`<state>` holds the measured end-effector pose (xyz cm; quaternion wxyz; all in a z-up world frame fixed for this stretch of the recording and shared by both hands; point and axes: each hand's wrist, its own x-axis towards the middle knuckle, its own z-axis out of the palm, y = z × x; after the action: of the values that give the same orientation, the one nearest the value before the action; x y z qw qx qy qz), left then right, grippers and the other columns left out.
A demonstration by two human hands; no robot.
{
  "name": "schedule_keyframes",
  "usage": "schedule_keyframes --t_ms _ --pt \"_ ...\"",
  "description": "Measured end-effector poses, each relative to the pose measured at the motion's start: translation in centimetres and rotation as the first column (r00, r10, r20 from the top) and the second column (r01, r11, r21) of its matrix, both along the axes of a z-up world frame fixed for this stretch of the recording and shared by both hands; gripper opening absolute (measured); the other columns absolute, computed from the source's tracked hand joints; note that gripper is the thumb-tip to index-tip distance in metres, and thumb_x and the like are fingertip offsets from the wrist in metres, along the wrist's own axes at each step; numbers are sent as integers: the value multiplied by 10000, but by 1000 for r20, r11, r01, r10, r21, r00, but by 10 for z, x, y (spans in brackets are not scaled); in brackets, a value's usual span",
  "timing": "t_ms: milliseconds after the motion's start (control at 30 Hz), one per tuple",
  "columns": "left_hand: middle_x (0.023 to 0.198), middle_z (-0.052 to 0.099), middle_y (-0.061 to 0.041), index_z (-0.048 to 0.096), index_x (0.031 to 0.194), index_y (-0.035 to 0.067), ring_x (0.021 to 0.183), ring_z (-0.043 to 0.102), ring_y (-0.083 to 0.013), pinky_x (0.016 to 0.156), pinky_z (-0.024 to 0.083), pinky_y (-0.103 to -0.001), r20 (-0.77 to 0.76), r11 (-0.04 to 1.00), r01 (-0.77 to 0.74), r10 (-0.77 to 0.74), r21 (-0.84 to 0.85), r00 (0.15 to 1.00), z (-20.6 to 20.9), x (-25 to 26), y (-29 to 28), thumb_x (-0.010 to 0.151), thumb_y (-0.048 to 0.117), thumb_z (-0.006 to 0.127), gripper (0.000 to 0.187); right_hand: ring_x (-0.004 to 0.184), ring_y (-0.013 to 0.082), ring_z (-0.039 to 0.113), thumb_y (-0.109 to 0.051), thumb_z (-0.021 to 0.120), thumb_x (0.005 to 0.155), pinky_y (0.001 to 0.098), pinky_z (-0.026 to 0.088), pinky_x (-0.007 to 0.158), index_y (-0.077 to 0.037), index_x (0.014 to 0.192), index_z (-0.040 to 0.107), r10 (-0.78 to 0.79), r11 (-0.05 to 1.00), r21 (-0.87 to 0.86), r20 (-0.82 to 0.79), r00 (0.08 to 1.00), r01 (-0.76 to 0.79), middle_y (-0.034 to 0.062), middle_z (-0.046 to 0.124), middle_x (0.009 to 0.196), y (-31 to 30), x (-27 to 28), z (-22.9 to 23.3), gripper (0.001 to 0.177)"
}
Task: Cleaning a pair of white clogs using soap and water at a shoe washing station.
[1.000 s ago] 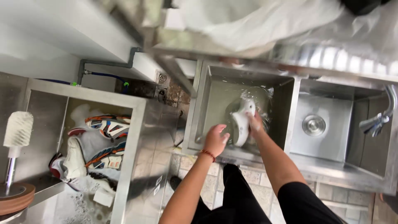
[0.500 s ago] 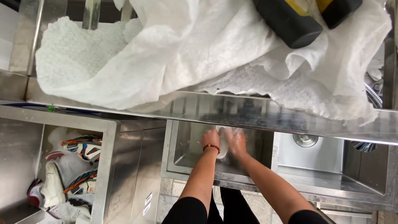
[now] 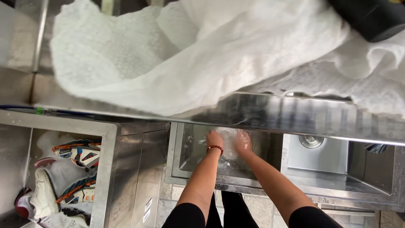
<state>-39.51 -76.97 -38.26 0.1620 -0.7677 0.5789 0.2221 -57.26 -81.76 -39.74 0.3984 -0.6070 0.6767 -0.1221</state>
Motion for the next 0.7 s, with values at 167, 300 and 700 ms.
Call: schedule_keyframes --t_ms 167,300,700 --pt "1363 614 -213 648 1340 68 1272 584 -365 1066 460 -432 -609 735 -602 641 312 467 195 15 -13 880 417 700 580 908 378 677 -261 449 1021 492 526 817 -35 992 682 207 974 -64 -143 968 -217 228 697 982 -13 20 100 326" --pt "1444 600 -158 535 1434 31 1321 564 -307 1088 435 -405 -903 329 -859 314 392 -292 193 30 -19 829 499 755 796 920 433 674 -345 473 1017 529 526 832 -45 976 674 -24 999 27 -161 987 29 233 697 1012 -21 8 108 364" --pt "1339 634 -183 601 1372 -30 1179 611 -293 1031 472 -438 -812 146 -923 537 357 -229 125 34 -25 956 626 603 777 1044 448 646 -197 573 918 538 516 880 -86 1088 647 624 759 -105 -164 764 -643 195 681 1157 7 54 269 216"
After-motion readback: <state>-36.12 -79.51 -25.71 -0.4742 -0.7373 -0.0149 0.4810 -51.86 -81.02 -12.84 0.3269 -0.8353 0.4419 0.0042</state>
